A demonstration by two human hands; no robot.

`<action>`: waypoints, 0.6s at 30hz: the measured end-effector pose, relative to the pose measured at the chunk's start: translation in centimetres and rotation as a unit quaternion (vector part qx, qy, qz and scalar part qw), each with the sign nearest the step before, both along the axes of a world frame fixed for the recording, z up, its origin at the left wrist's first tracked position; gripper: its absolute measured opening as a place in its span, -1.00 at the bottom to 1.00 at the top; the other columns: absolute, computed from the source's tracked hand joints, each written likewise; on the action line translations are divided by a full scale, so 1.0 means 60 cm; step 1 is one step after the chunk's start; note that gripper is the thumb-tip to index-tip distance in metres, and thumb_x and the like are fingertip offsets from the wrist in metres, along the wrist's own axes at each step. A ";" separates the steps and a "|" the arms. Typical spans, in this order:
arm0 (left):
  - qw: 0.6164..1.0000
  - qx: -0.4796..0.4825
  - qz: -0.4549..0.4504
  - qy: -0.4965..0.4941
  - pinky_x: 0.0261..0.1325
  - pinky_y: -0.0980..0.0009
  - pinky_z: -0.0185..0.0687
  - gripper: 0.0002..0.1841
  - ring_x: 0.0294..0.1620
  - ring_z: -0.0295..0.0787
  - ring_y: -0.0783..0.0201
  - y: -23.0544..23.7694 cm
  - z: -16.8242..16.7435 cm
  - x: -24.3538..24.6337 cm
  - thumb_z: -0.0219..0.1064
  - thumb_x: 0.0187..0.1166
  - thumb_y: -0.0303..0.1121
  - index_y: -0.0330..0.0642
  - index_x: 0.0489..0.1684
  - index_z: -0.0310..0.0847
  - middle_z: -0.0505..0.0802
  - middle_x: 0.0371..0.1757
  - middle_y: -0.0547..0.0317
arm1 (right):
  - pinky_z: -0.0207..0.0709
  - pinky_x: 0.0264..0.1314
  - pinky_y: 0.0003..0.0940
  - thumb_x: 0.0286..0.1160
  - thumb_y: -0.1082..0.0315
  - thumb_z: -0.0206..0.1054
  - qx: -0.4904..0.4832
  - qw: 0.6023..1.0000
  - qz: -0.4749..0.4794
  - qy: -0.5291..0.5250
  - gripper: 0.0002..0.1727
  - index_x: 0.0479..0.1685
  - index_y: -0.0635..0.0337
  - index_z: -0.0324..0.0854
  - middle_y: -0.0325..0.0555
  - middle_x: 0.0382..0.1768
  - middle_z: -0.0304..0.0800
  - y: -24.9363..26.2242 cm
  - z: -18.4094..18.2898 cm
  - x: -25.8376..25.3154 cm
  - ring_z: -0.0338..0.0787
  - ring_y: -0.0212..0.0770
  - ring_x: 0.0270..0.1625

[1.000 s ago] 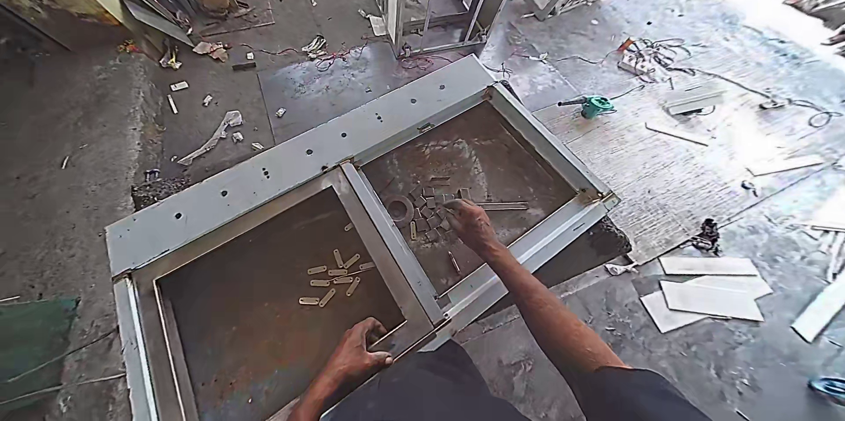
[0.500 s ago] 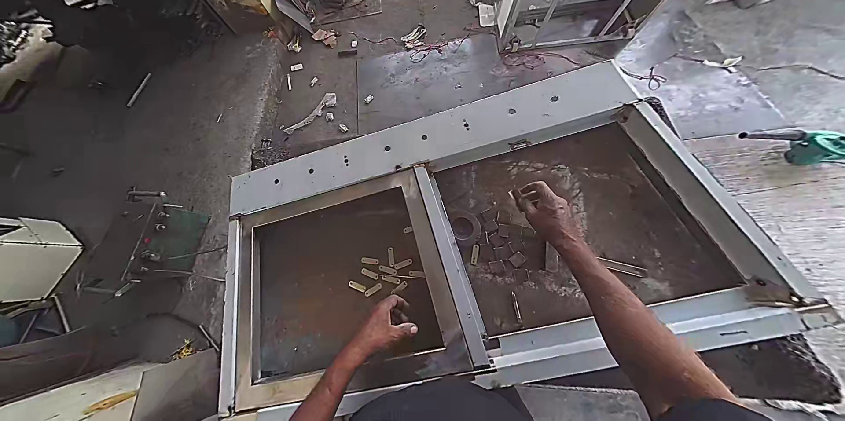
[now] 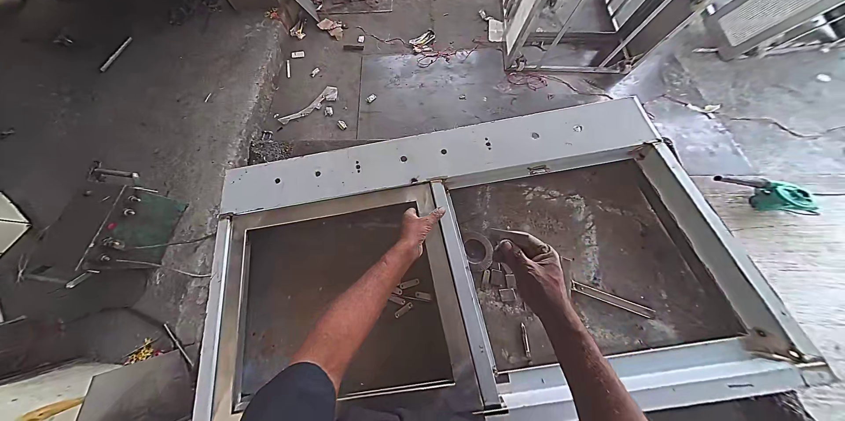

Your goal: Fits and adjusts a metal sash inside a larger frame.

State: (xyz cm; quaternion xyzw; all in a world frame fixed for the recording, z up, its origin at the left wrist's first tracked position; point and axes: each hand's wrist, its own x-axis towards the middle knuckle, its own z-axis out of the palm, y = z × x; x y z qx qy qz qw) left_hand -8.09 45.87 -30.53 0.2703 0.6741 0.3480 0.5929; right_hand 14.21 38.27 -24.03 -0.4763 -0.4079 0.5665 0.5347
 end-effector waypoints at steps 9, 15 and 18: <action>0.999 -0.016 -0.036 -0.007 0.25 0.07 0.78 -0.33 0.11 0.86 0.02 0.017 -0.012 -0.006 0.72 0.28 -0.24 -0.45 0.29 0.52 0.83 0.11 -0.25 | 0.82 0.05 -0.24 0.46 0.44 0.47 0.018 0.979 0.127 -0.157 -0.63 0.18 0.27 0.50 -0.09 -0.15 0.86 0.117 -0.011 -0.029 0.89 -0.20 -0.12; 1.000 -0.001 -0.029 0.008 0.30 0.04 0.74 -0.30 0.18 0.82 -0.03 0.020 -0.014 0.004 0.71 0.27 -0.27 -0.48 0.32 0.49 0.80 0.15 -0.28 | 0.80 0.04 -0.37 0.44 0.25 0.50 0.033 0.930 0.146 -0.336 -0.49 0.35 0.13 0.49 -0.22 -0.03 0.88 0.179 -0.033 -0.055 0.88 -0.38 -0.04; 0.999 0.005 -0.029 0.028 0.31 0.01 0.73 -0.33 0.18 0.82 -0.04 0.020 -0.016 0.007 0.71 0.27 -0.25 -0.47 0.28 0.52 0.81 0.14 -0.28 | 0.77 0.10 -0.42 0.52 0.28 0.44 0.047 0.922 0.161 -0.349 -0.60 0.31 0.11 0.56 -0.21 0.01 0.88 0.201 -0.031 -0.069 0.87 -0.41 0.00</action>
